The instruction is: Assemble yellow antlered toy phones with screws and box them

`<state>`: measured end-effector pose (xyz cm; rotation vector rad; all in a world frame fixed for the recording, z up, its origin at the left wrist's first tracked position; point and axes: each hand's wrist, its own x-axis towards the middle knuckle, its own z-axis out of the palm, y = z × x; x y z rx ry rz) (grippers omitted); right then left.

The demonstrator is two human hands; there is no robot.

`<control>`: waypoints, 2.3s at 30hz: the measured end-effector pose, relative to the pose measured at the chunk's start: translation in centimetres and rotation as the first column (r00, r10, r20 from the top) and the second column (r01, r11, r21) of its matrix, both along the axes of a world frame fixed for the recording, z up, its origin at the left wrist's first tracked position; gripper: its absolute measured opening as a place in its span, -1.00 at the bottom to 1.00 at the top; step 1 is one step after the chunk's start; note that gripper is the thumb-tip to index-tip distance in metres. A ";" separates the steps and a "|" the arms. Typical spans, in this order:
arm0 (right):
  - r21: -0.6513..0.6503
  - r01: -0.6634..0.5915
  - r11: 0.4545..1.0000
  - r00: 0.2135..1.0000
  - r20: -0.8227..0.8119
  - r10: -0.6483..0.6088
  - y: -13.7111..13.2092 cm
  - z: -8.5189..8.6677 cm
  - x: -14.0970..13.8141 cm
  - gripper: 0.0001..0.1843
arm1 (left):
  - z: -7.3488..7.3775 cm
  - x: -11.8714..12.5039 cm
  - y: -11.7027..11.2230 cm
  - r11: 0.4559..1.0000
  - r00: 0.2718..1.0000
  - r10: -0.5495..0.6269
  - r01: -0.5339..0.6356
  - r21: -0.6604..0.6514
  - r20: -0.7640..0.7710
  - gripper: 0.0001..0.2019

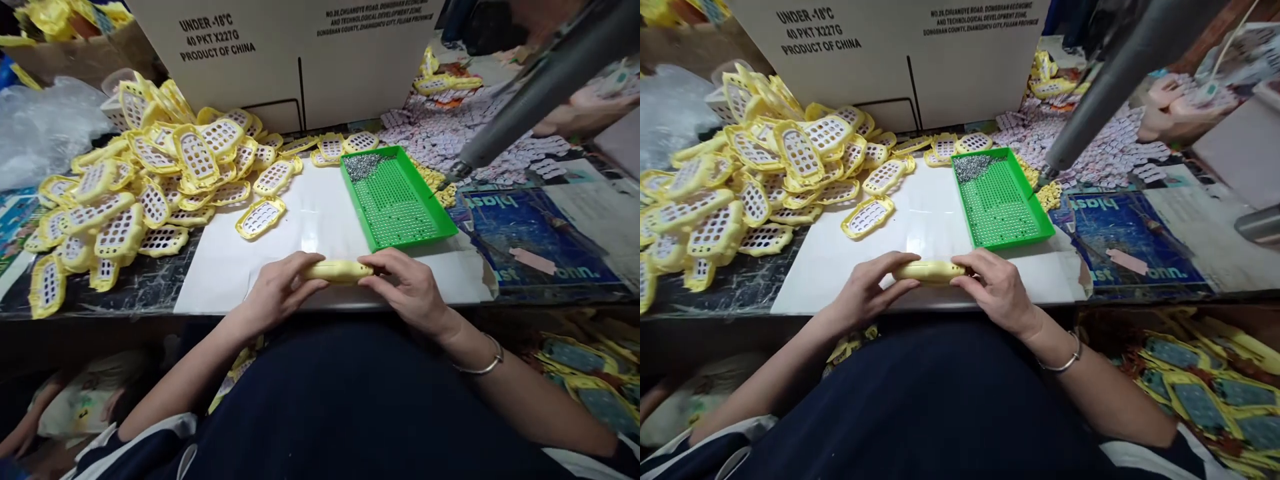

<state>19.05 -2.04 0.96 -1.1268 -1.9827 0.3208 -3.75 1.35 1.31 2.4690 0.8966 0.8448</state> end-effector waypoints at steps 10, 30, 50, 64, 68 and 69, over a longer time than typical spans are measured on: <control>0.168 -0.024 0.986 0.945 0.324 -0.033 -0.2 0.3 -2.6 -0.70 | -1.3 0.2 -1.6 0.995 0.993 0.004 -0.016 0.099 0.116 -0.77; 0.198 -0.188 0.962 0.974 0.163 0.156 0.5 0.5 -2.0 -0.78 | 1.6 -0.1 -0.8 0.843 0.985 -0.022 0.110 -0.527 0.170 -0.54; -0.062 -0.207 0.976 0.686 -0.721 0.099 11.5 8.3 5.8 -0.65 | 0.6 5.4 0.7 0.037 0.449 0.778 0.666 -0.745 0.440 -0.47; 0.004 -0.033 0.999 0.619 -0.785 0.024 20.5 3.7 2.4 -0.64 | 0.6 7.0 2.2 0.063 0.311 0.899 0.603 -0.796 0.307 -0.80; 0.005 0.007 1.000 0.655 -0.756 -0.001 21.1 2.8 2.6 -0.61 | 0.5 6.9 2.2 0.016 0.319 0.913 0.597 -0.802 0.256 -0.81; -0.005 0.019 1.000 0.672 -0.741 -0.016 21.2 2.6 2.6 -0.59 | 0.5 6.9 2.2 0.009 0.320 0.913 0.603 -0.798 0.252 -0.81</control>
